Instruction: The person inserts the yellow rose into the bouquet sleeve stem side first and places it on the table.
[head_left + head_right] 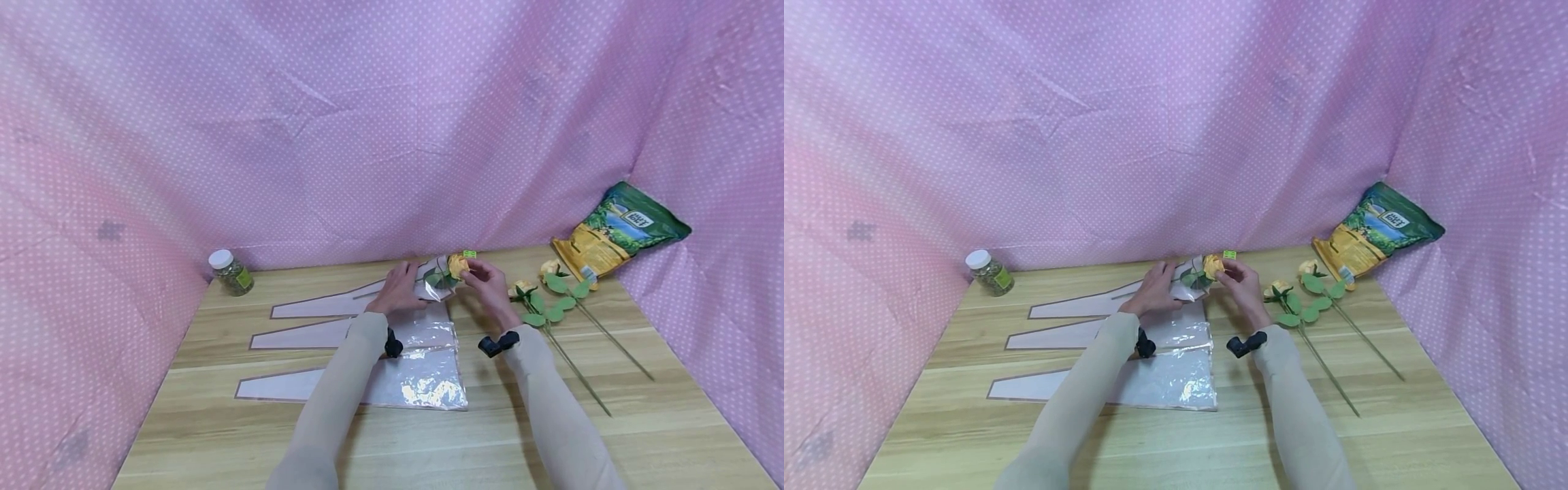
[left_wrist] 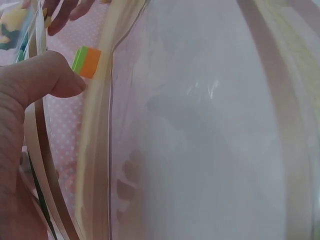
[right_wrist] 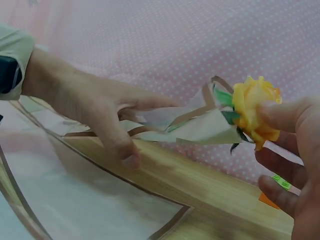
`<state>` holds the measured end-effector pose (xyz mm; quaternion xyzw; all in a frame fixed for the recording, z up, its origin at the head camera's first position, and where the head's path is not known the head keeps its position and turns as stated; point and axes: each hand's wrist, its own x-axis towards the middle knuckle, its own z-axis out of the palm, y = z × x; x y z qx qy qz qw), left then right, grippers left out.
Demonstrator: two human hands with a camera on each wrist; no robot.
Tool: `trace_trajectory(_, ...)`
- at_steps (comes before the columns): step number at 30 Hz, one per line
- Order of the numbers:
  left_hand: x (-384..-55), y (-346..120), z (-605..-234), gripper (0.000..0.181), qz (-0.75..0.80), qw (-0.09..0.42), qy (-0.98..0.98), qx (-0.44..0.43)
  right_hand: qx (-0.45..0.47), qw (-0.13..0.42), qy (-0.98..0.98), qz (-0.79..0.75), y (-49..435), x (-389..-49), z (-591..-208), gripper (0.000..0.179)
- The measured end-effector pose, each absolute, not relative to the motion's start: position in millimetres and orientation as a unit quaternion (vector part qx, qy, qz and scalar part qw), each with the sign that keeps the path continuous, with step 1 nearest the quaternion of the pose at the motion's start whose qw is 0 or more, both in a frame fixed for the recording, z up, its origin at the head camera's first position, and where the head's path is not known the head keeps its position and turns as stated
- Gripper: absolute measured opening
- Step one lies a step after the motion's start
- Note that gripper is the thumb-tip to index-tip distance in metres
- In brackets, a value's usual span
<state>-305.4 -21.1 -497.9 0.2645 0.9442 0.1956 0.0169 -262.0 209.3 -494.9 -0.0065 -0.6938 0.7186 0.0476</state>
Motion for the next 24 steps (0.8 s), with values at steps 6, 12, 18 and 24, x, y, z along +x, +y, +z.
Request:
trace_trajectory(6, -304, -22, -497, 0.095, 0.201, 0.009, 0.942, 0.269, -0.002, 0.070, -0.728, 0.682, 207, -264, -497, 0.047)
trace_trajectory(12, -305, -23, -497, 0.102, 0.202, 0.024, 0.944, 0.261, 0.039, 0.045, -0.750, 0.659, 206, -260, -486, 0.045)
trace_trajectory(18, -306, -24, -497, 0.104, 0.200, 0.032, 0.945, 0.255, 0.072, 0.048, -0.760, 0.644, 209, -263, -493, 0.044)
trace_trajectory(24, -305, -24, -495, 0.103, 0.204, 0.032, 0.943, 0.261, 0.060, 0.050, -0.775, 0.627, 207, -266, -495, 0.044)
